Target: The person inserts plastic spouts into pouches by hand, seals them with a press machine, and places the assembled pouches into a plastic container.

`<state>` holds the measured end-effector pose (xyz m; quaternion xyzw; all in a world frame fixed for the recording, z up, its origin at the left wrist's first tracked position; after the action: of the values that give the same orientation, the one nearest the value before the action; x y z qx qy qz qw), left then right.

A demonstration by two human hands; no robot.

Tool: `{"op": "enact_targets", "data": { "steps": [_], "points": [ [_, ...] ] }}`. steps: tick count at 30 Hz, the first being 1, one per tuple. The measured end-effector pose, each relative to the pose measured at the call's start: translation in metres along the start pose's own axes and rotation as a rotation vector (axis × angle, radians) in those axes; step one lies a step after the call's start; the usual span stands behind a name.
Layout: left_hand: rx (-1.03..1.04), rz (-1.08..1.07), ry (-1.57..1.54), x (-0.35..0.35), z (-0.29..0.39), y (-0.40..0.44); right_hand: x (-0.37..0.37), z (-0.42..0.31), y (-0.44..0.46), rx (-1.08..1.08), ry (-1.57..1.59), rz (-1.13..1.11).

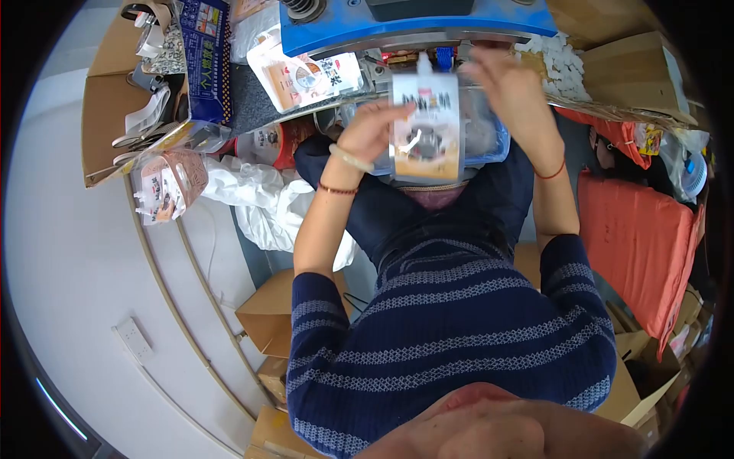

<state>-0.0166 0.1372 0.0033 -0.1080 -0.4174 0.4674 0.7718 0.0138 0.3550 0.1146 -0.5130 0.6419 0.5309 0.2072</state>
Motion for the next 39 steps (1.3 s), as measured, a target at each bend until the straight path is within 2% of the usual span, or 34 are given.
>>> {"op": "enact_targets", "data": {
  "steps": [1, 2, 3, 5, 6, 8, 10, 11, 13, 14, 15, 17, 18, 20, 22, 24, 25, 27, 28, 29, 31, 32, 34, 35, 36, 38, 39],
  "points": [
    [-0.003, -0.014, -0.069, 0.004, 0.007, 0.008, -0.012, 0.003, 0.0, -0.159, -0.165, 0.144],
    [0.027, -0.014, -0.104, 0.008, 0.013, 0.013, -0.019, 0.017, -0.004, 0.065, -0.169, 0.113],
    [0.06, -0.013, -0.138, 0.012, 0.017, 0.019, -0.021, 0.024, -0.003, 0.06, -0.176, 0.115],
    [0.053, 0.01, -0.112, 0.007, 0.012, 0.027, -0.008, 0.065, -0.008, 0.453, -0.316, -0.106],
    [0.073, 0.012, -0.11, 0.008, 0.01, 0.027, 0.005, 0.085, -0.01, 0.456, -0.311, -0.106],
    [0.102, 0.052, -0.045, 0.006, 0.009, 0.022, 0.032, 0.118, -0.01, 0.258, -0.212, 0.009],
    [0.236, 0.177, 0.25, -0.008, 0.021, 0.006, 0.034, 0.127, -0.014, 0.3, -0.227, -0.039],
    [0.389, 0.344, 0.421, -0.02, 0.035, -0.004, 0.031, 0.13, -0.017, 0.313, -0.15, 0.055],
    [0.985, 0.575, 0.896, -0.058, 0.059, -0.012, 0.022, 0.134, -0.023, 0.422, -0.1, 0.155],
    [1.437, 0.697, 1.367, -0.045, 0.071, -0.03, 0.012, 0.128, -0.024, 0.422, -0.099, 0.153],
    [1.436, 0.699, 1.369, -0.059, 0.07, -0.036, -0.007, 0.114, -0.026, 0.388, -0.122, 0.234],
    [1.341, 0.529, 1.7, -0.081, 0.051, -0.034, -0.036, 0.083, -0.031, 0.379, -0.045, 0.342],
    [1.322, 0.565, 1.566, -0.088, 0.049, -0.04, -0.042, 0.069, -0.03, 0.379, -0.05, 0.351],
    [1.186, 0.68, 1.311, -0.081, 0.052, -0.055, -0.041, 0.036, -0.033, 0.377, 0.338, 0.302],
    [1.12, 0.724, 1.212, -0.069, 0.054, -0.067, -0.019, -0.002, -0.035, 0.185, 0.35, 0.205],
    [0.966, 0.676, 1.03, -0.052, 0.056, -0.074, 0.014, -0.031, -0.042, 0.367, 0.636, 0.007],
    [0.967, 0.68, 1.032, -0.04, 0.058, -0.08, 0.015, -0.042, -0.034, 0.365, 0.64, 0.006],
    [0.87, 0.486, 0.74, -0.017, 0.055, -0.085, -0.003, -0.064, -0.015, 0.232, 0.766, 0.12],
    [0.844, 0.454, 0.656, -0.009, 0.052, -0.086, -0.016, -0.073, -0.003, 0.145, 0.776, 0.209],
    [0.818, 0.413, 0.625, 0.0, 0.05, -0.087, -0.016, -0.074, 0.001, 0.146, 0.772, 0.218],
    [0.791, 0.373, 0.595, 0.017, 0.053, -0.09, -0.018, -0.078, 0.013, -0.037, 0.645, 0.196],
    [0.793, 0.379, 0.592, 0.017, 0.056, -0.089, -0.019, -0.078, 0.016, -0.078, 0.613, 0.169],
    [0.57, 0.187, 0.667, 0.015, 0.05, -0.078, -0.022, -0.074, 0.016, -0.18, 0.388, -0.042],
    [0.418, 0.096, 0.793, 0.009, 0.043, -0.069, -0.014, -0.068, 0.012, -0.176, 0.366, -0.12],
    [0.327, 0.033, 0.641, 0.005, 0.032, -0.059, -0.008, -0.061, 0.01, -0.173, 0.36, -0.111],
    [0.17, -0.031, 0.372, -0.002, 0.005, -0.036, 0.018, -0.04, 0.002, 0.059, 0.464, -0.268],
    [0.118, -0.005, 0.239, 0.004, 0.003, -0.03, 0.025, -0.025, -0.001, 0.203, 0.558, -0.198]
  ]
}}
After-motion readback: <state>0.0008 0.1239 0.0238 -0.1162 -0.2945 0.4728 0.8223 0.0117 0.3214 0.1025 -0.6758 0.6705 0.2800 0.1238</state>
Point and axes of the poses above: each hand's wrist, its own y-axis towards the middle knuckle, its own x-axis out of the palm, z = x × y, the point moved 5 cm from there along y, towards the middle knuckle, and after that the axes turned 7 degrees about z, right-handed, at the moved point
